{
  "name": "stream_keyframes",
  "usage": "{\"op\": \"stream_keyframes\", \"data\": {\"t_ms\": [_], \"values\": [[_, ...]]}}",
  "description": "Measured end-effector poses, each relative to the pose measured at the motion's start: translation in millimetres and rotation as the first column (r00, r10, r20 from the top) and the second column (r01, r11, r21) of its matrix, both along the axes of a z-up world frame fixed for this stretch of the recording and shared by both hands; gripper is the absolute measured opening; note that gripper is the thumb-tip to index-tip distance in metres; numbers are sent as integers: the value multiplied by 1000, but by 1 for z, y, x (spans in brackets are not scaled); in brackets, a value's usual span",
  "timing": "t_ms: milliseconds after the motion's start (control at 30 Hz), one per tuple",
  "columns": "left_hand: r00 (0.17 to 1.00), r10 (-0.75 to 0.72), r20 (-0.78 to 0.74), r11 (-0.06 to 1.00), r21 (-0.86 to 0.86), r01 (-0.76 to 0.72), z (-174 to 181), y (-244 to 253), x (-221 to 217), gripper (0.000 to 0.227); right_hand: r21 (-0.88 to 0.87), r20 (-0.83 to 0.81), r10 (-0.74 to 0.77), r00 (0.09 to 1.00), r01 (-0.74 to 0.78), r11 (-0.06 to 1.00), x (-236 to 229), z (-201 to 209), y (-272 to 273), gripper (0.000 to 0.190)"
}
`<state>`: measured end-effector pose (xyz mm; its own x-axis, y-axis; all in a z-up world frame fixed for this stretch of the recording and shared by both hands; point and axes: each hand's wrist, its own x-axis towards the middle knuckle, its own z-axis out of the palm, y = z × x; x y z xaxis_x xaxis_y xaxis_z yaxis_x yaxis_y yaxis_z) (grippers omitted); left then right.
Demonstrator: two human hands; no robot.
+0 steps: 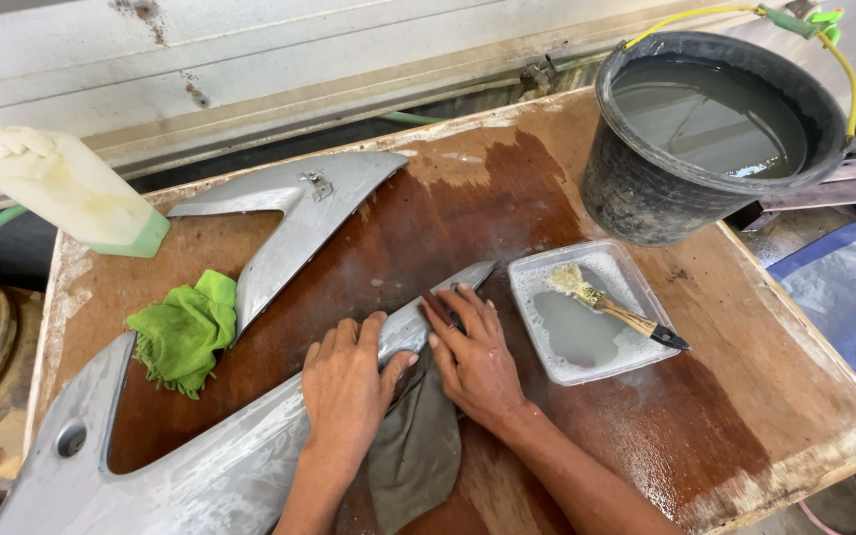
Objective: The person scrubs a silver metal part with a small abrasive pad and a cloth on a wooden workbench. They repeatedly rub the surface of the part, occasionally dipping the pad into a container of liquid to keep it wet. A second metal part, a bucket of water, and a paintbrush are also visible on the table.
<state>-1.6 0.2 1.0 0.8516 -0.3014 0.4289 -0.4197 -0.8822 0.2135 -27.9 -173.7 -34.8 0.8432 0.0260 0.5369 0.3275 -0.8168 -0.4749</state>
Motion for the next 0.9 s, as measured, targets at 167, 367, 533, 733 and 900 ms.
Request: {"op": "stream_keyframes", "data": {"t_ms": [167, 367, 533, 733, 900], "values": [[1000, 4, -29, 1000, 3, -4, 3, 0, 0, 58, -1, -16, -97, 995, 97, 995, 7, -6, -7, 44], [1000, 4, -24, 1000, 8, -4, 1, 0, 0, 58, 2, 17, -37, 999, 37, 999, 0, -1, -2, 43], [999, -1, -42, 1000, -5, 1, 1, 1, 0, 58, 33, 54, -131, 990, 129, 991, 8, -7, -8, 42], [1000, -18, 10, 1000, 2, 18, -5, 4, 3, 59, -21, 1, -90, 996, 90, 996, 4, -7, -5, 45], [1000, -17, -24, 999, 34, 18, -3, 6, 6, 60, 72, 27, -86, 996, 84, 994, 8, -6, -8, 42]]}}
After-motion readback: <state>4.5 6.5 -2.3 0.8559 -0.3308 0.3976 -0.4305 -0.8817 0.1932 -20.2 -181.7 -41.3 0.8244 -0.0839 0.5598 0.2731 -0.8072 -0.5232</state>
